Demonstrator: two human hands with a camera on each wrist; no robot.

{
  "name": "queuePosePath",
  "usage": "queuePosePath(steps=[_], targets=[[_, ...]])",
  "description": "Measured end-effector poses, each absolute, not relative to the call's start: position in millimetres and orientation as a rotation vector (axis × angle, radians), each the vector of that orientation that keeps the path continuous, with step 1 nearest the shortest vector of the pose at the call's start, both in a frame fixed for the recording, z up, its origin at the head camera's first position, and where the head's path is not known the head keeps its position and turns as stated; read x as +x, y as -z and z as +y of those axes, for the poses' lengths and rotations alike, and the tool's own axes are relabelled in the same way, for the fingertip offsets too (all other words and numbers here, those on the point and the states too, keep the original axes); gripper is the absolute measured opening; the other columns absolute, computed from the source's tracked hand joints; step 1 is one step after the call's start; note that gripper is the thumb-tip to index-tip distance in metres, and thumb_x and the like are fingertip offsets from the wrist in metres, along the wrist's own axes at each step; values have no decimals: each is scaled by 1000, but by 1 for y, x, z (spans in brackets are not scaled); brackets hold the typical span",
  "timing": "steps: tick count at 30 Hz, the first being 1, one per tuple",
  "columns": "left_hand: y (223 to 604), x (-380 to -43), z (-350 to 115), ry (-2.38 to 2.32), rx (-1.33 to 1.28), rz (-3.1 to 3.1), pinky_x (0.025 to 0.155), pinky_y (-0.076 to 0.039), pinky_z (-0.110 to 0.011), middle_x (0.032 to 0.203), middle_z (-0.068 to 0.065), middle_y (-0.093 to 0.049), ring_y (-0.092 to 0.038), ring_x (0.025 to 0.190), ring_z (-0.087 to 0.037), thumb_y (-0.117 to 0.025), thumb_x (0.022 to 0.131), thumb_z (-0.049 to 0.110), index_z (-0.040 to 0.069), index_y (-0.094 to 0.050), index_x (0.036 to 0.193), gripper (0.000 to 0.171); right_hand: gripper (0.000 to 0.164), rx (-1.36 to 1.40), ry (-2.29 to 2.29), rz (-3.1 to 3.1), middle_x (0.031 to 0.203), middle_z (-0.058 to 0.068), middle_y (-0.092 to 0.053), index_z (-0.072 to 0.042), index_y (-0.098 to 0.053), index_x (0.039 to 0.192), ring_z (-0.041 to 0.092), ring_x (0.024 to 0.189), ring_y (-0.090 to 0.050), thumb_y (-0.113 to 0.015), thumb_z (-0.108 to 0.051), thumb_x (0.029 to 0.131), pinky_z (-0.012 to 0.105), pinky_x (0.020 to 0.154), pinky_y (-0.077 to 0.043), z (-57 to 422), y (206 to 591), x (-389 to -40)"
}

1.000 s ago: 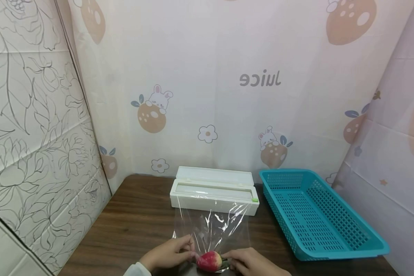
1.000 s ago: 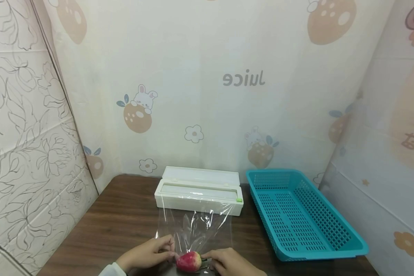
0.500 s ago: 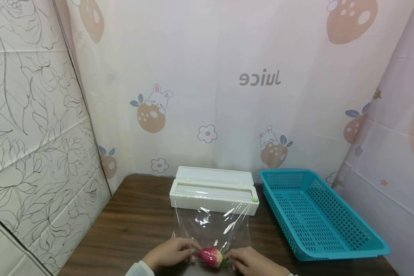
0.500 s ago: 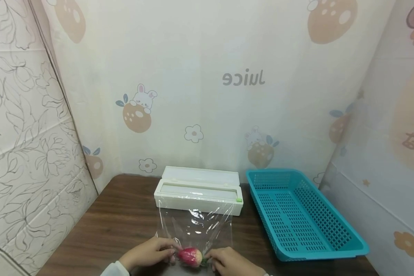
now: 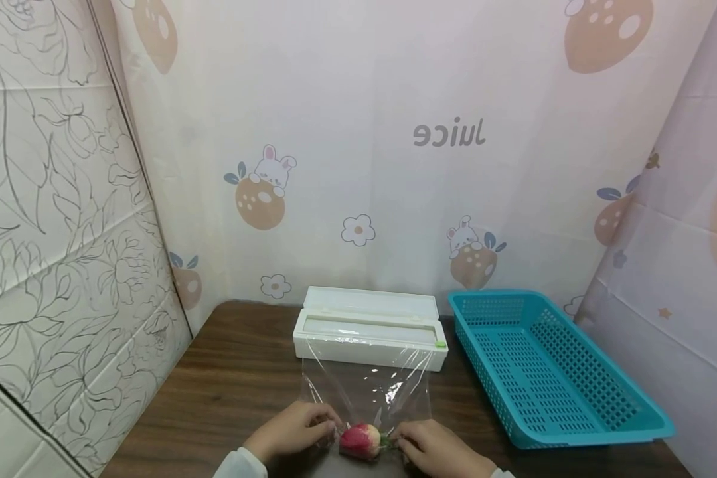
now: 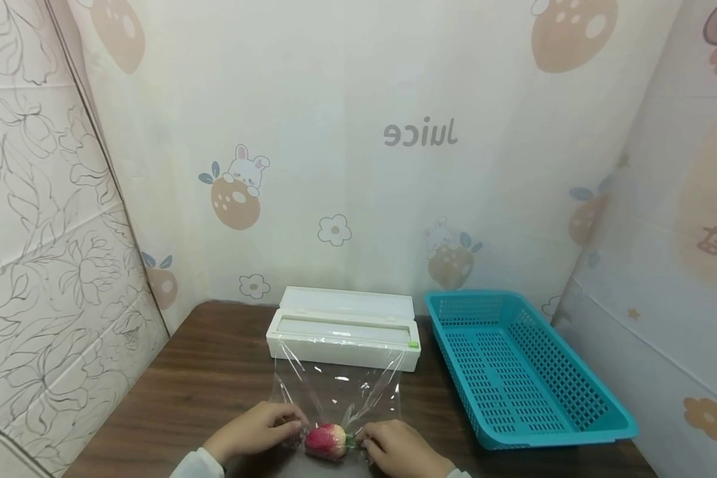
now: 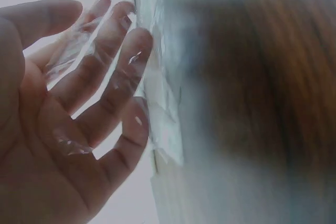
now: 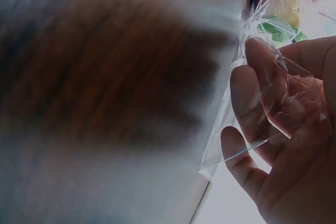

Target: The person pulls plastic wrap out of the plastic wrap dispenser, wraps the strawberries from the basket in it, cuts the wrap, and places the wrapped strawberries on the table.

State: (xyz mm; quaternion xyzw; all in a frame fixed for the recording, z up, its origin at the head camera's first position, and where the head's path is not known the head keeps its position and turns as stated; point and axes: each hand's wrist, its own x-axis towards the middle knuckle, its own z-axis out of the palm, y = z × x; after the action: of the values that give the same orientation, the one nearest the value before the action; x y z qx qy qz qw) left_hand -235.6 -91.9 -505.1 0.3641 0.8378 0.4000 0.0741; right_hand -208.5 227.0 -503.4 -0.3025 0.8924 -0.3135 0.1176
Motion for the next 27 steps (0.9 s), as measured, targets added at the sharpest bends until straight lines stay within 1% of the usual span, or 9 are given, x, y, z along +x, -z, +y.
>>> queuePosePath(steps=[3, 6, 9, 11, 16, 18, 22, 27], targets=[[501, -236, -94, -1234, 1122, 2545, 69, -53, -23, 87, 10, -68, -59, 74, 1, -60, 100, 18, 14, -71, 105, 13, 13, -840, 923, 2608, 82, -20, -62, -17, -74, 103, -2, 68, -54, -61, -18, 99, 23, 63, -52, 227, 504, -208], [499, -235, -94, -1228, 1227, 2660, 74, -54, -25, 97, 8, -68, -61, 84, -3, -64, 96, 12, 15, -71, 105, 11, 11, -801, 930, 2618, 78, -20, -61, -18, -73, 98, -2, 67, -54, -62, -20, 99, 23, 61, -51, 227, 505, -207], [495, -232, -91, -1241, 1385, 2758, 75, -54, -24, 98, 8, -67, -61, 87, -5, -69, 92, 7, 15, -70, 102, 12, 11, -763, 925, 2633, 73, -18, -58, -20, -72, 94, -1, 63, -53, -62, -23, 99, 22, 58, -48, 227, 506, -206], [491, -230, -87, -1264, 1493, 2750, 74, -54, -21, 95, 9, -67, -62, 85, -4, -72, 91, 8, 15, -71, 100, 12, 11, -735, 916, 2636, 70, -17, -56, -21, -71, 92, 0, 62, -52, -62, -25, 98, 22, 57, -46, 227, 507, -206], [484, -224, -76, -1169, 1665, 2638, 73, -51, -12, 93, 14, -70, -60, 84, 8, -75, 91, 13, 16, -75, 98, 8, 12, -712, 905, 2630, 70, -17, -57, -21, -72, 92, 1, 61, -52, -62, -26, 98, 23, 57, -47, 226, 506, -207], [485, -223, -73, -1092, 1682, 2650, 74, -50, -10, 93, 16, -70, -59, 84, 10, -76, 90, 14, 17, -76, 97, 8, 12, -710, 908, 2626, 70, -17, -58, -21, -72, 92, 1, 61, -52, -62, -25, 98, 23, 57, -47, 226, 505, -207], [490, -223, -71, -1040, 1655, 2677, 74, -49, -10, 93, 16, -70, -61, 85, 7, -77, 89, 12, 18, -77, 96, 9, 12, -712, 901, 2619, 70, -17, -57, -21, -72, 91, 1, 60, -52, -62, -25, 97, 23, 57, -45, 225, 504, -206], [498, -223, -67, -1012, 1635, 2720, 81, -46, -9, 97, 14, -68, -61, 91, 3, -75, 90, 14, 18, -76, 100, 11, 13, -769, 888, 2659, 70, -20, -56, -21, -72, 89, -1, 61, -51, -63, -24, 98, 23, 57, -46, 225, 506, -204]])
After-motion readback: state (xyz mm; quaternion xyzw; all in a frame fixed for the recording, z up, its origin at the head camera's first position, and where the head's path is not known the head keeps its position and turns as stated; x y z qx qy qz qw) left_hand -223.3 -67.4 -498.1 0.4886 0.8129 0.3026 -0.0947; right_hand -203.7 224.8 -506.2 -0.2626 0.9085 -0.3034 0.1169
